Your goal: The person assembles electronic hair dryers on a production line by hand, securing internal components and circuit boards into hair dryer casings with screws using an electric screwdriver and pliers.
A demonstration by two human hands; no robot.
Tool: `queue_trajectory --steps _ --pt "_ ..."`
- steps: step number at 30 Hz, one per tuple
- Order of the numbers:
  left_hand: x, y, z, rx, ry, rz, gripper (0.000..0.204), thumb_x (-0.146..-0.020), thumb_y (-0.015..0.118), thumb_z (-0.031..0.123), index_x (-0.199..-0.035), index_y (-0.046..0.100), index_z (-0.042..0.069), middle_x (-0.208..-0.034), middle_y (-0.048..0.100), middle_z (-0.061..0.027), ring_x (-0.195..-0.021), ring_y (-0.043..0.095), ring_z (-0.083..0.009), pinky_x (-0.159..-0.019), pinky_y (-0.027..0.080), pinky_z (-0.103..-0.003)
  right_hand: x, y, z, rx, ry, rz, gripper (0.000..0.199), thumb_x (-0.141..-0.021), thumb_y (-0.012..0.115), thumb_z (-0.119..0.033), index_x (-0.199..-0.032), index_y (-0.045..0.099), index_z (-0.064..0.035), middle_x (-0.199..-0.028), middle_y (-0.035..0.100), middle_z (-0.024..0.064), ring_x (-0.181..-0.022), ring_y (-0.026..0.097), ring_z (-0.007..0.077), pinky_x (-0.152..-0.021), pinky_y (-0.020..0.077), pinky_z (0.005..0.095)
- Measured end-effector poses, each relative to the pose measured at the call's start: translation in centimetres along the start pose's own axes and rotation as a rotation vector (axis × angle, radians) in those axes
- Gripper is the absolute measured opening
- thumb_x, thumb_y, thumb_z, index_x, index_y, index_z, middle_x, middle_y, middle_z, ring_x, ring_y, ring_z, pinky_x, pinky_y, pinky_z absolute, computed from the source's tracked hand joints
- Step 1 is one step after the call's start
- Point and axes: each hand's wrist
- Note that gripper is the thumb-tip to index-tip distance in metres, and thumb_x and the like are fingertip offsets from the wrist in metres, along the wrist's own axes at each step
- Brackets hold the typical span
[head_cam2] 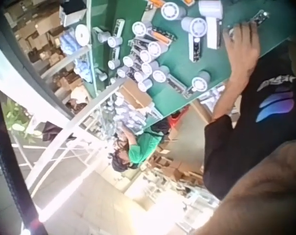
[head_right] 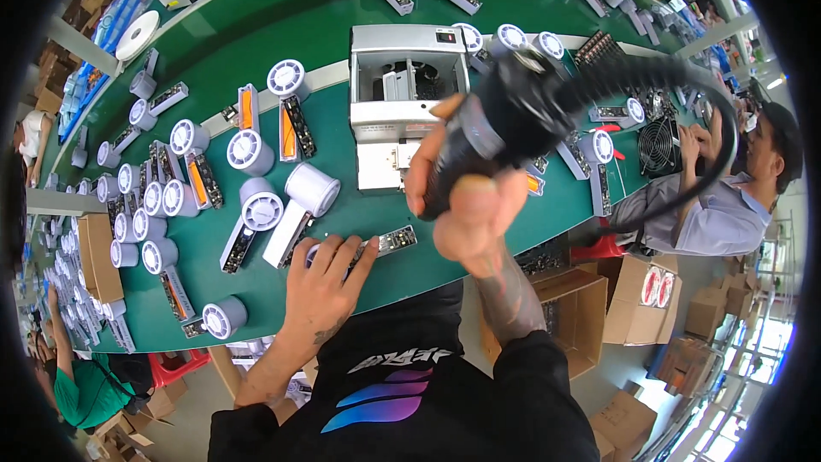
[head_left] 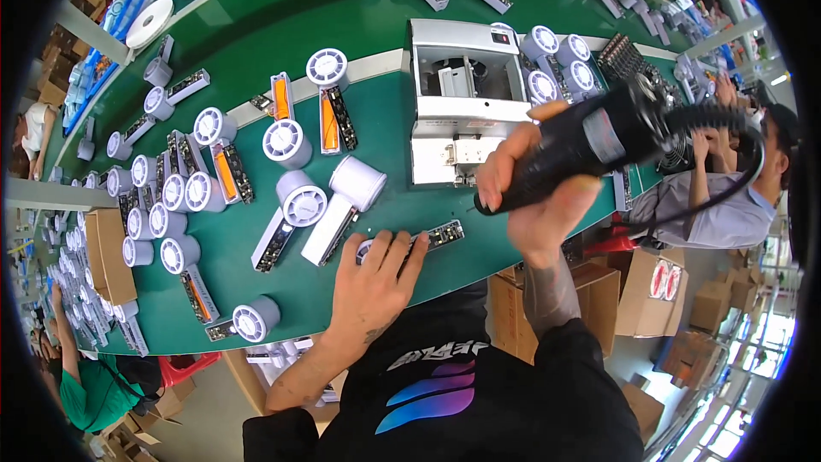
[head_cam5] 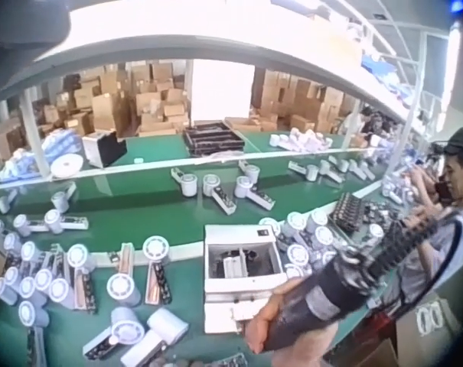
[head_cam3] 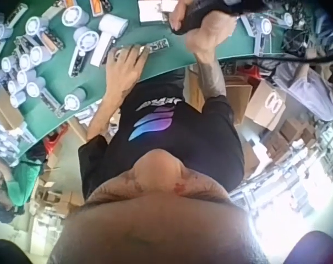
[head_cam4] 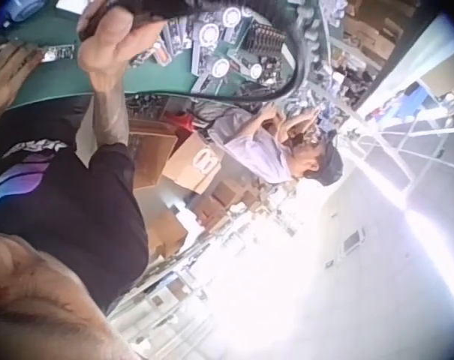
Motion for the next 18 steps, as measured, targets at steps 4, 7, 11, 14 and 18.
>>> queue_trajectory --steps 4,7,11,14,18 --pt "0.0 0.6 0.5 -0.020 -0.024 0.039 0.037 -0.081 0.074 0.017 -0.116 0.068 0.006 -0.109 0.062 -0.0087 -0.103 0.057 -0.0249 -0.085 0.046 -0.046 1.3 0.1 0.2 -0.083 0.029 0.024 0.093 -0.077 0.049 -0.087 -0.126 0.035 -0.0093 -0.066 0.045 0.0044 -0.046 0.047 0.0147 -0.045 0.0419 0.0294" --pt "0.1 0.9 0.5 -0.043 -0.016 0.057 0.036 -0.082 0.075 0.019 -0.115 0.069 0.006 -0.108 0.062 -0.0090 -0.102 0.057 -0.0250 -0.085 0.046 -0.046 1.3 -0.1 0.9 -0.077 0.024 0.003 0.091 -0.078 0.048 -0.087 -0.126 0.035 -0.0095 -0.066 0.045 0.0042 -0.046 0.046 0.0143 -0.045 0.0416 0.0293" --pt "0.3 0.8 0.3 -0.051 -0.004 0.029 0.036 -0.081 0.072 0.015 -0.115 0.069 0.006 -0.109 0.061 -0.0094 -0.102 0.057 -0.0250 -0.085 0.046 -0.046 1.2 0.0 1.6 -0.094 0.057 0.016 0.090 -0.079 0.048 -0.086 -0.125 0.036 -0.0096 -0.066 0.045 0.0041 -0.046 0.046 0.0141 -0.045 0.0411 0.0289" --pt "0.1 0.2 0.3 -0.047 0.002 0.006 0.038 -0.080 0.067 0.012 -0.118 0.068 0.006 -0.111 0.061 -0.0098 -0.103 0.056 -0.0250 -0.085 0.046 -0.046 1.4 -0.2 2.0 -0.076 0.051 0.000 0.089 -0.079 0.048 -0.086 -0.123 0.037 -0.0097 -0.067 0.045 0.0041 -0.046 0.046 0.0142 -0.044 0.0404 0.0290" --pt "0.1 0.5 0.3 -0.054 -0.002 0.017 0.042 -0.078 0.063 0.011 -0.120 0.068 0.007 -0.112 0.060 -0.0100 -0.104 0.056 -0.0249 -0.086 0.046 -0.046 2.0 -0.8 3.0 -0.139 -0.001 -0.062 0.085 -0.080 0.050 -0.084 -0.120 0.038 -0.0096 -0.067 0.046 0.0043 -0.047 0.047 0.0148 -0.044 0.0400 0.0294"
Point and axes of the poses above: each hand's wrist, its own x-axis away from the middle knuckle, its own y-axis out of the palm, z = x × y
